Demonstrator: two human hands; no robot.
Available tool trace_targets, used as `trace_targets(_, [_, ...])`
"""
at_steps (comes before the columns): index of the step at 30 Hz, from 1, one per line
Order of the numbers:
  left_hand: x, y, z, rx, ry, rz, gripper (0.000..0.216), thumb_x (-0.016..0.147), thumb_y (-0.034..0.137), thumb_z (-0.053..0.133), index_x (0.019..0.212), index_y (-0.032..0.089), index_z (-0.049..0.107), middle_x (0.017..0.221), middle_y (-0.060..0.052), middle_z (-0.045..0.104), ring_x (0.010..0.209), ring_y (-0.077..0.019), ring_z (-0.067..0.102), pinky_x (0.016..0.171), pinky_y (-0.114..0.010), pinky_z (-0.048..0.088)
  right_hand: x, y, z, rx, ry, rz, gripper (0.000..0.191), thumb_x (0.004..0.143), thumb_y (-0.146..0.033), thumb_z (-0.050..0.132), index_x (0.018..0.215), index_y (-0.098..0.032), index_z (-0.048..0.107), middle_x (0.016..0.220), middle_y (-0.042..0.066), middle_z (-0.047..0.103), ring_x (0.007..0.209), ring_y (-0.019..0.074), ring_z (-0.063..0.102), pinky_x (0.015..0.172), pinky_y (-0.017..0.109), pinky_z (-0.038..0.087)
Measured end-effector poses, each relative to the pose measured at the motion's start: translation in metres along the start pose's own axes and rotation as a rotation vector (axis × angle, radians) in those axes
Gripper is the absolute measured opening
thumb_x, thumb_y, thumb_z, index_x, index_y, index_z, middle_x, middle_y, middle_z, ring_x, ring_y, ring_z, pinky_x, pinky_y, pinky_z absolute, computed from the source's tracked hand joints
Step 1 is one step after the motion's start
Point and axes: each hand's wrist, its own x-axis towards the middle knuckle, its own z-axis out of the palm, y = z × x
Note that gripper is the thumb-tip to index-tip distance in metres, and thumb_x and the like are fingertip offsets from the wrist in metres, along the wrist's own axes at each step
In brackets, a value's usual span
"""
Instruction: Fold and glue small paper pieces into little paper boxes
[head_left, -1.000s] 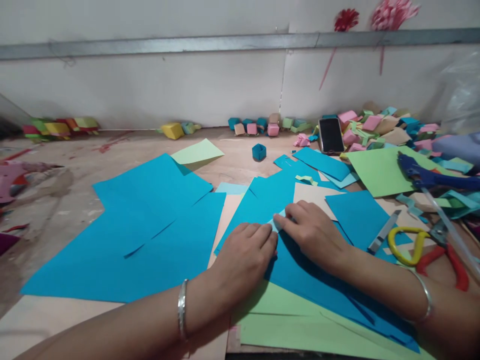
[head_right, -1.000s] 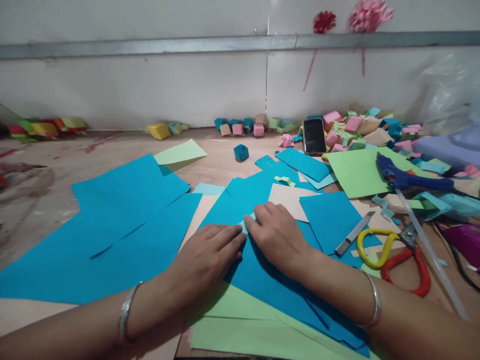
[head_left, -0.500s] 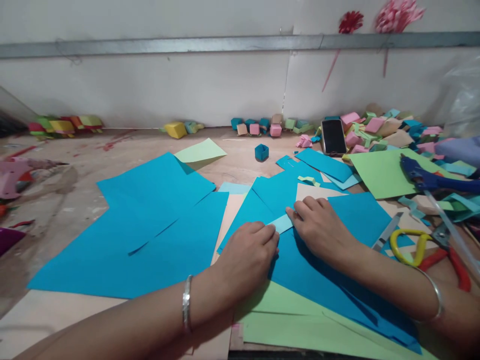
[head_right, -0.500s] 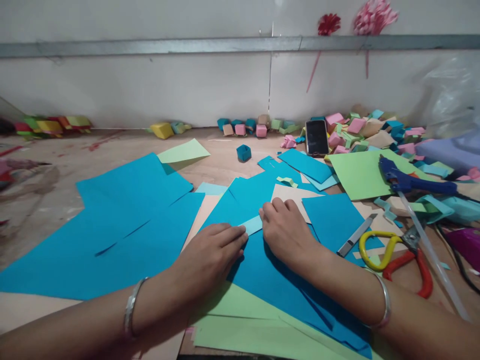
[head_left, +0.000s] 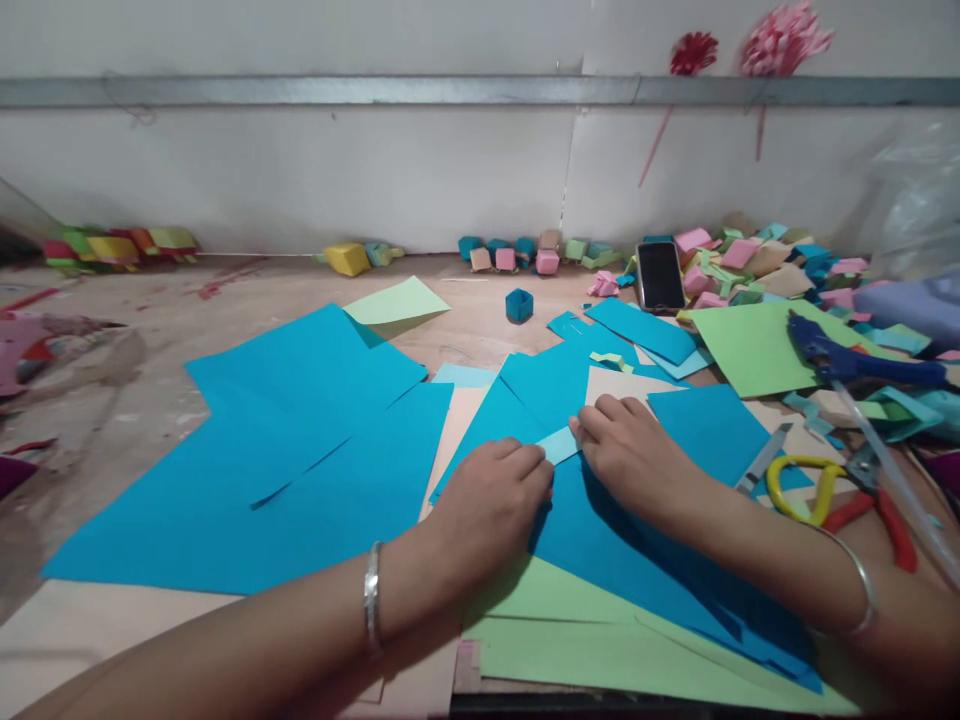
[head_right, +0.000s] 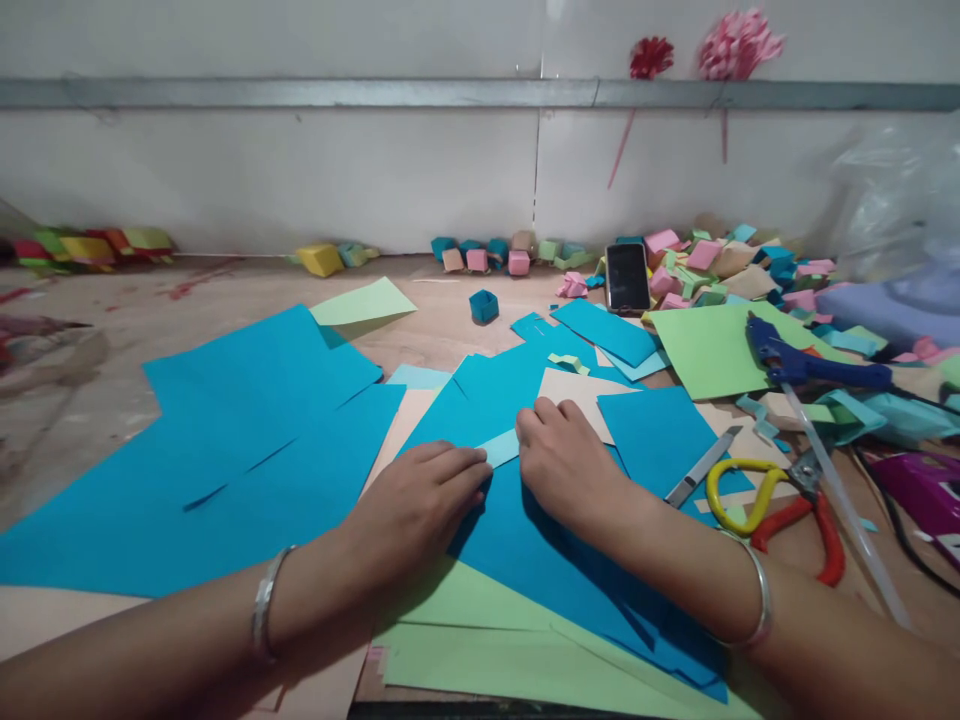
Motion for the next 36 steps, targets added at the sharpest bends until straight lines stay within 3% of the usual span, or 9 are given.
trace_targets(3, [0.002, -0.001, 0.000, 0.018, -0.011, -0.033, 0.028, 0.099, 0.026, 0.040, 0.120, 0.013, 0.055, 0.101, -0.010, 0.063, 0.083, -0.0225, 0.053, 0.074, -0.039, 0.044, -0.002, -0.003, 0.000, 0.014, 0.021, -0.003, 0.019, 0.093, -0.012, 0.052, 0.084, -0.014, 0.069, 0.085, 0.009, 0.062, 0.081, 0.0245, 0.045, 0.065, 0.036, 0.023])
trace_targets(7, [0.005, 0.000, 0.003, 0.055, -0.052, -0.053, 0.023, 0.099, 0.030, 0.043, 0.105, 0.015, 0.059, 0.096, -0.007, 0.058, 0.079, -0.0221, 0.049, 0.070, -0.038, 0.040, -0.014, -0.021, -0.007, 0.044, 0.057, -0.031, 0.011, 0.084, -0.009, 0.059, 0.084, -0.015, 0.069, 0.081, 0.008, 0.060, 0.079, 0.0243, 0.044, 0.067, 0.037, 0.026])
trace_targets(11, [0.007, 0.001, 0.002, 0.068, -0.077, -0.031, 0.021, 0.099, 0.029, 0.043, 0.102, 0.015, 0.059, 0.092, -0.006, 0.057, 0.076, -0.0209, 0.046, 0.067, -0.037, 0.035, -0.022, -0.034, -0.013, 0.034, 0.049, -0.066, 0.013, 0.079, -0.008, 0.058, 0.078, -0.016, 0.068, 0.078, 0.009, 0.059, 0.078, 0.0250, 0.044, 0.065, 0.038, 0.026])
trace_targets(21, [0.006, 0.000, 0.004, 0.018, -0.073, -0.054, 0.024, 0.100, 0.032, 0.042, 0.106, 0.015, 0.057, 0.102, -0.007, 0.058, 0.078, -0.0206, 0.047, 0.068, -0.037, 0.035, -0.018, -0.018, -0.013, -0.027, -0.042, 0.008, 0.017, 0.078, -0.004, 0.057, 0.068, -0.016, 0.063, 0.077, 0.010, 0.060, 0.075, 0.0240, 0.047, 0.063, 0.037, 0.027])
trace_targets(26, [0.006, 0.001, 0.004, -0.002, -0.081, -0.067, 0.023, 0.099, 0.032, 0.044, 0.107, 0.016, 0.058, 0.106, -0.008, 0.060, 0.085, -0.0227, 0.050, 0.075, -0.040, 0.039, -0.013, -0.023, -0.008, -0.021, 0.001, -0.051, 0.016, 0.083, -0.007, 0.053, 0.083, -0.016, 0.066, 0.087, 0.010, 0.061, 0.080, 0.0249, 0.048, 0.064, 0.037, 0.028])
trace_targets(30, [0.006, 0.001, 0.005, -0.009, -0.028, -0.058, 0.028, 0.100, 0.031, 0.042, 0.118, 0.014, 0.055, 0.114, -0.010, 0.060, 0.099, -0.0248, 0.051, 0.087, -0.041, 0.041, -0.007, -0.015, -0.005, -0.033, -0.031, 0.010, 0.017, 0.084, -0.006, 0.052, 0.085, -0.014, 0.066, 0.084, 0.010, 0.061, 0.080, 0.0247, 0.049, 0.064, 0.037, 0.029])
trace_targets(36, [0.005, 0.001, 0.001, 0.010, -0.051, -0.046, 0.023, 0.100, 0.027, 0.041, 0.098, 0.013, 0.059, 0.095, -0.008, 0.061, 0.083, -0.0203, 0.051, 0.076, -0.036, 0.041, -0.005, -0.012, -0.003, -0.079, -0.080, 0.012, 0.020, 0.083, -0.003, 0.049, 0.080, -0.014, 0.066, 0.088, 0.012, 0.062, 0.079, 0.0244, 0.049, 0.063, 0.036, 0.027])
